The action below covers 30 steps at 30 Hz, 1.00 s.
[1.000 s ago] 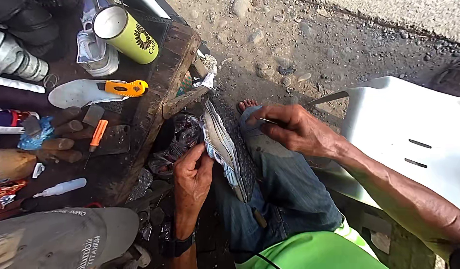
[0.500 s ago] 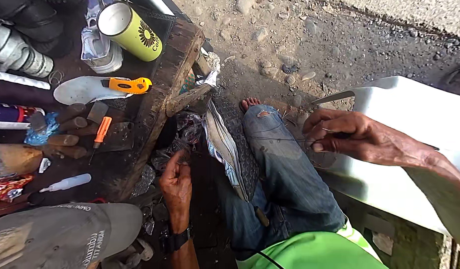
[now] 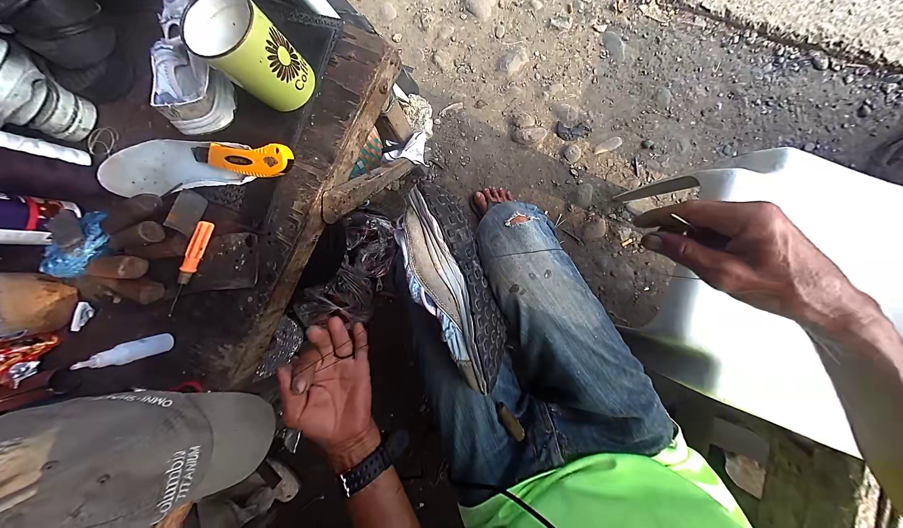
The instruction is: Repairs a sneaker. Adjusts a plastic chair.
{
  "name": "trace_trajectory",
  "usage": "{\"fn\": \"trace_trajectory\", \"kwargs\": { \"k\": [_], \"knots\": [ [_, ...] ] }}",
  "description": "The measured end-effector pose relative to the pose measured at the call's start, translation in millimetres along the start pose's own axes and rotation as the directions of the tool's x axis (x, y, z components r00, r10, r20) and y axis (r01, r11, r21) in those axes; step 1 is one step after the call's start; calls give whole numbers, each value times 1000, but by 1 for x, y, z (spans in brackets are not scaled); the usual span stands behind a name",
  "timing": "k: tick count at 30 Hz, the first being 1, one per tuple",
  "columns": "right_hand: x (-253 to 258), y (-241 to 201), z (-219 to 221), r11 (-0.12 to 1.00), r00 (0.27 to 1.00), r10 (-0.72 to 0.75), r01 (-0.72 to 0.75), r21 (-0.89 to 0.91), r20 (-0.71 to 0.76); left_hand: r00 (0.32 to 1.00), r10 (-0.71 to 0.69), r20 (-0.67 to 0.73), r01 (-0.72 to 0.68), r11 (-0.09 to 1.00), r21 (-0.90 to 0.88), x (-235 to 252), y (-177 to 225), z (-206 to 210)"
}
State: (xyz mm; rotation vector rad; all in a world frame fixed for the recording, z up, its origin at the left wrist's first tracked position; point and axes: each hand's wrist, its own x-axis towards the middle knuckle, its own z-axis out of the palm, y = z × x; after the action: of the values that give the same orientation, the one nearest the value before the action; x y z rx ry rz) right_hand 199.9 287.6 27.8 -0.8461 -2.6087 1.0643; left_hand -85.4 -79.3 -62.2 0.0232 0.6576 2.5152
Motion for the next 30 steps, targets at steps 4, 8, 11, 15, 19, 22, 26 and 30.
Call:
{"fn": "trace_trajectory", "kwargs": {
  "k": [4,8,11,15,19,22,26,30],
  "knots": [
    [36,-66,80,948,950,-312,312,67,-5,993,114,32,-112,991,-75,10,-10,13],
    [53,-90,106,923,922,-382,378,66,57,994,39,-101,-46,997,-69,26,-14,0],
    [57,-88,105,926,931,-328,283,251,159,978,16,-207,-28,998,-55,31,-17,-21],
    [61,-88,108,923,942,-293,234,305,166,960,-5,-279,-5,999,-35,36,-21,-37],
    [61,-89,115,900,935,-342,296,320,97,924,8,-382,18,998,63,44,-25,-49],
    [62,-90,117,906,935,-339,295,303,104,902,25,-432,12,996,84,48,-24,-66],
    [66,-91,111,924,936,-309,253,285,169,924,-59,-377,146,968,205,43,-20,-66],
    [67,-86,101,925,941,-278,208,319,193,929,-152,-336,369,413,832,19,-10,-13]
  ]
}}
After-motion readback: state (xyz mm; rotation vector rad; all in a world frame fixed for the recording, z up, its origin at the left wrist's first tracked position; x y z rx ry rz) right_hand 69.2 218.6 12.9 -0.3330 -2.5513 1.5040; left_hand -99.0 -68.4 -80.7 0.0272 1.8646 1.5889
